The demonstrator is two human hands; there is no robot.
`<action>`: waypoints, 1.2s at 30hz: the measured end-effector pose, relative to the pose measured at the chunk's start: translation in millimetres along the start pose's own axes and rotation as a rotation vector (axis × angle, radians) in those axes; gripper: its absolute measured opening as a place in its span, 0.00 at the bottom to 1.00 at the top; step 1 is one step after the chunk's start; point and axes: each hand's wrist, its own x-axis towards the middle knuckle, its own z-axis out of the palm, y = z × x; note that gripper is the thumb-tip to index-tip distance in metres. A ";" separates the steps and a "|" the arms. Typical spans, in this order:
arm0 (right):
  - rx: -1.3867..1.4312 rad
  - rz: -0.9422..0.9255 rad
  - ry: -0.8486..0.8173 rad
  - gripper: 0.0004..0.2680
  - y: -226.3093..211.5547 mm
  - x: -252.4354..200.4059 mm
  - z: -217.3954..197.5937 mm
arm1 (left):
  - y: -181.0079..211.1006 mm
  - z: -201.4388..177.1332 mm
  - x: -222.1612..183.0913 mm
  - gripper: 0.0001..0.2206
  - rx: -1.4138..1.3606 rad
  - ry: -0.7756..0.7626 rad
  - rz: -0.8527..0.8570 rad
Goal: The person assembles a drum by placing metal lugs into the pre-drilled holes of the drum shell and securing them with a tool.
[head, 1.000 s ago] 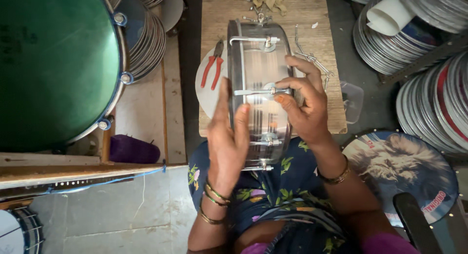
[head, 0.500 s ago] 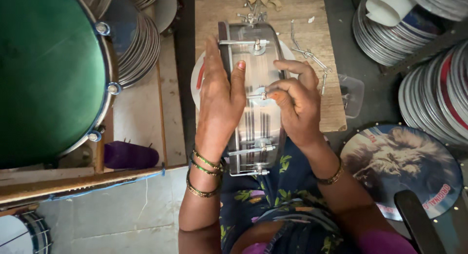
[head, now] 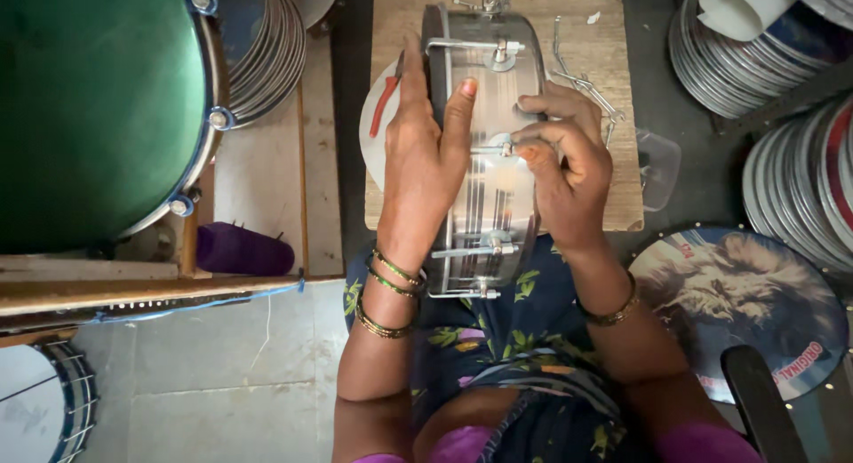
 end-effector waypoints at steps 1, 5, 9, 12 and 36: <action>-0.010 -0.013 0.001 0.07 0.2 0.4 -0.3 | -1.1 -0.9 -0.8 0.31 0.010 0.006 0.047; 0.013 0.019 0.001 0.08 0.7 -1.1 -2.2 | -2.7 -25.4 -31.8 0.31 -0.161 -0.118 0.060; 0.040 -0.056 0.006 0.09 6.1 -1.1 -4.2 | 1.9 -48.6 -88.6 0.32 -0.290 -0.111 -0.044; 0.030 -0.060 0.010 0.10 5.9 -1.8 -4.7 | 1.4 -47.3 -125.8 0.32 -0.269 -0.023 0.016; -0.144 -0.249 0.000 0.07 12.1 -98.9 -11.6 | -42.3 -8.1 -167.3 0.13 -0.277 0.195 0.048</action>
